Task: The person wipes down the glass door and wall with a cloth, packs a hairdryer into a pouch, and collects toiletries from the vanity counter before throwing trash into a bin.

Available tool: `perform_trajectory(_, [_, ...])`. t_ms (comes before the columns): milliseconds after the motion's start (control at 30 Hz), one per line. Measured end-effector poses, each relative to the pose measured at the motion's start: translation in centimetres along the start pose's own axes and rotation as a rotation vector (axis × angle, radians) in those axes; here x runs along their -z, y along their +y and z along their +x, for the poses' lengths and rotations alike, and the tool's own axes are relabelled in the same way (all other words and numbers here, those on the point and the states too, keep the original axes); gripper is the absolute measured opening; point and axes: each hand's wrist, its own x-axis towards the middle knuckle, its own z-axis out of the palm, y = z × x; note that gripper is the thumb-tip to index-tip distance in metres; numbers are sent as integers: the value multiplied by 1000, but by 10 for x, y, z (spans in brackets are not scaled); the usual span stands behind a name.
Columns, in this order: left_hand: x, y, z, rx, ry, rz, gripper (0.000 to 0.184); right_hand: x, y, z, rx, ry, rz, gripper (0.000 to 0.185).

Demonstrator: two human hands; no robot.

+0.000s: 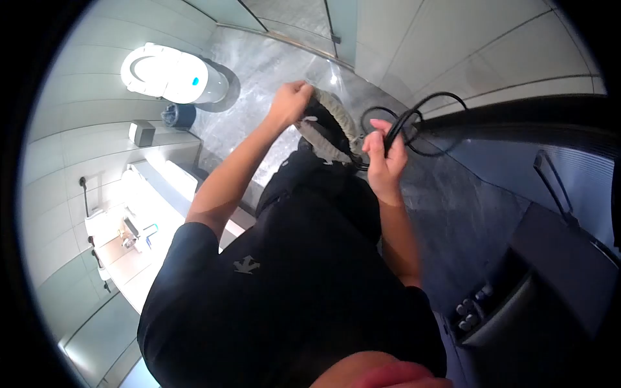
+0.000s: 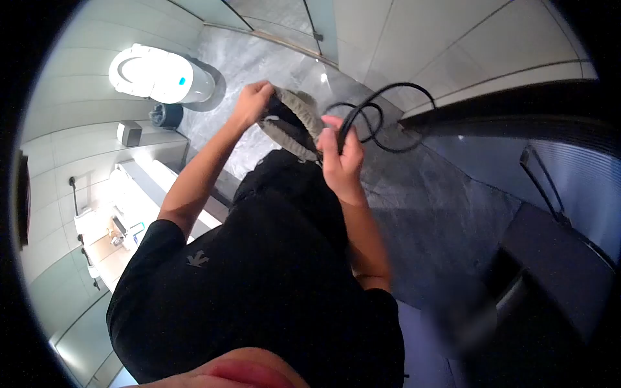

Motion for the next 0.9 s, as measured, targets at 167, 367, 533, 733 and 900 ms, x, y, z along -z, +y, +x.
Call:
perform_trajectory(167, [-9, -2, 3, -84, 22, -22, 44, -6, -37, -18, 4, -139, 103, 17])
perform_trajectory(367, [-10, -6, -4, 39, -1, -71, 44, -20, -46, -23, 288, -118, -210, 19])
perform_trajectory(533, [-16, 9, -16, 97, -36, -173, 43, -24, -30, -12, 370, -81, -505, 24])
perform_trajectory(733, [-18, 25, -33, -47, -55, -172, 41, -28, -10, -12, 294, -237, -610, 39])
perform_trajectory(900, [-17, 33, -45, -170, -55, -237, 38, -25, 19, -6, 244, -397, -726, 47])
